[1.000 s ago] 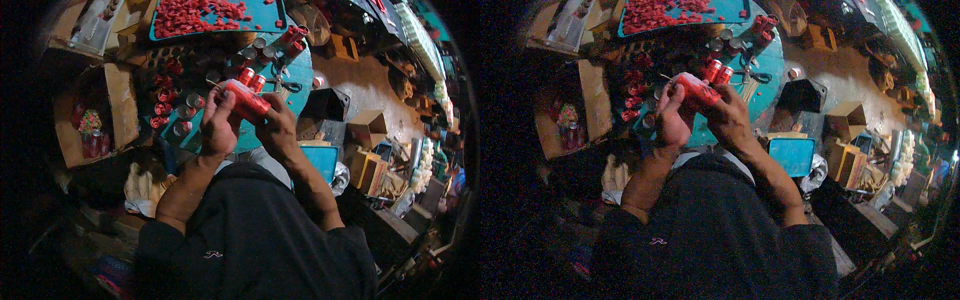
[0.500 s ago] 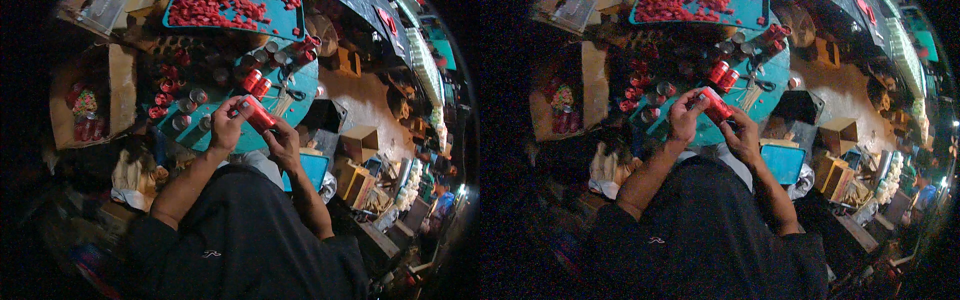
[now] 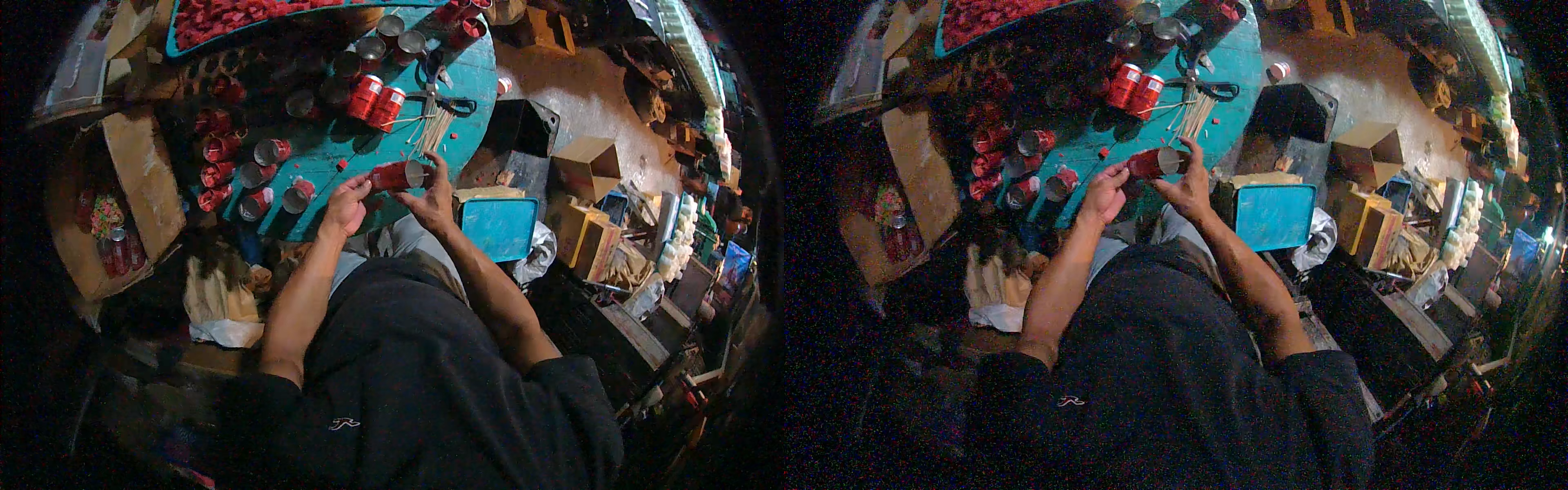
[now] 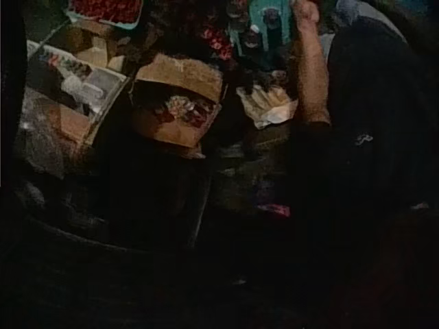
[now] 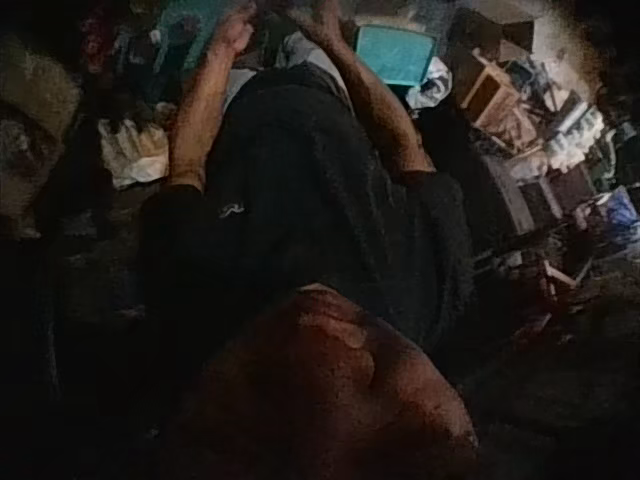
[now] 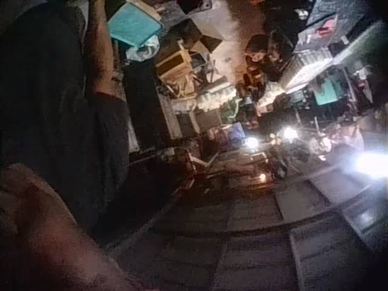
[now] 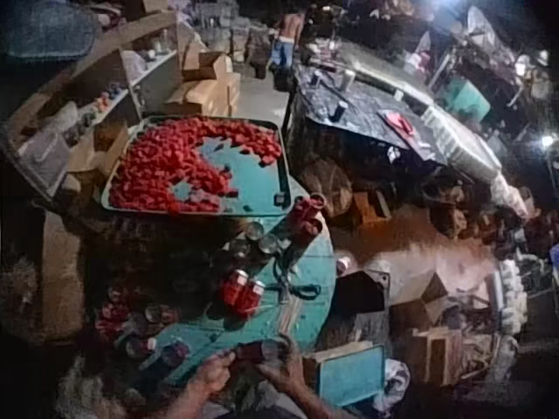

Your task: The person assembles small cylindrical firecrackers by filling them with red material, inserting wooden sticks, and trimming the sticks with scissors. The person works at a low table in a cluttered workshop, handling the components one at a time.

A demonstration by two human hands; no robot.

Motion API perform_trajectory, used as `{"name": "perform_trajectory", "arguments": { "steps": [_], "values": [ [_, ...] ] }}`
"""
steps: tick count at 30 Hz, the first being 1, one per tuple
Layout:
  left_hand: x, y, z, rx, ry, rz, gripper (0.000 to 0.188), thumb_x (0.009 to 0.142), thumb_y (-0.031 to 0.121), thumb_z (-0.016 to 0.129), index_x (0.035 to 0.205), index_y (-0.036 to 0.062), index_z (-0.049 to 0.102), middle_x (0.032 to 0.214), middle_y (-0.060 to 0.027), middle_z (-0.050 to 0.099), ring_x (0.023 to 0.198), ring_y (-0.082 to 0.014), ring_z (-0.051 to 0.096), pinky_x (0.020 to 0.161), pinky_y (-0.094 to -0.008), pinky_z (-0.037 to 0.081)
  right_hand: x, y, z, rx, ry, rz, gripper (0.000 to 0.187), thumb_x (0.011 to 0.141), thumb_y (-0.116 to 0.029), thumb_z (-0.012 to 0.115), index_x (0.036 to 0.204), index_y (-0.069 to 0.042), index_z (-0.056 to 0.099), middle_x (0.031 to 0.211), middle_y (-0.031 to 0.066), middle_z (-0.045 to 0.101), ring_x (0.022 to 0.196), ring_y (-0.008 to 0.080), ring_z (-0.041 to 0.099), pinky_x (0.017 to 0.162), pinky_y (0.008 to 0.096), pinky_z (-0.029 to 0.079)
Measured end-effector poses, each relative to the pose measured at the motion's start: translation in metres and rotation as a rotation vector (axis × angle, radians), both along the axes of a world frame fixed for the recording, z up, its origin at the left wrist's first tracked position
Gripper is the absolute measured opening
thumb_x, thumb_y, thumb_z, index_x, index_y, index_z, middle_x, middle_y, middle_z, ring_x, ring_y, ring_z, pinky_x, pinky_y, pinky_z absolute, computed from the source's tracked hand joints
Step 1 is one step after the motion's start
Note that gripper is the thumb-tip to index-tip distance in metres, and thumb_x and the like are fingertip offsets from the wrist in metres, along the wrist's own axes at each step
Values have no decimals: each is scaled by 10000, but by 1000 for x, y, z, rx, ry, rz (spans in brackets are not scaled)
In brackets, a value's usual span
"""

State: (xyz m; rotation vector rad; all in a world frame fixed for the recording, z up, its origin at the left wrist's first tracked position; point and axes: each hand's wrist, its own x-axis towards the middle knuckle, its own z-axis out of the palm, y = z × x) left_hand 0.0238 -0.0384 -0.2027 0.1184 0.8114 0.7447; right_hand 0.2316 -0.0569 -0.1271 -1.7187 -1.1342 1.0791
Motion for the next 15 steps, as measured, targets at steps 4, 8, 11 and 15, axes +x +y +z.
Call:
{"name": "perform_trajectory", "arguments": {
  "steps": [4,8,11,15],
  "values": [
    [1,2,-6,15,71,65,200,1050,94,612,1226,20,673,1241,-76,724,1161,-220,655,1075,-382,467,1,9,-17,-31,174,10,782,707,-31,958,1360,-40,527,1222,96,694,1141,202,668,1009,354,537],
    [13,3,-12,11,160,156,148,1054,88,607,1158,29,695,1114,-62,738,1049,-180,668,978,-345,492,4,8,-24,-108,194,9,749,706,-28,956,1339,-46,557,1224,85,690,1130,191,668,998,352,539],
    [31,5,-12,-32,499,101,133,1050,86,608,1124,16,694,1052,-53,732,962,-182,676,905,-349,518,6,5,-28,-132,154,23,722,707,-60,959,1317,-41,574,1237,84,690,1124,189,667,990,354,541],
    [46,11,-3,43,898,2,171,1023,94,639,1111,-37,706,1047,-106,751,924,-221,700,843,-380,547,8,6,-34,-41,96,62,740,691,-114,954,1321,-32,573,1230,111,693,1112,209,675,973,367,543]
  ]
}}
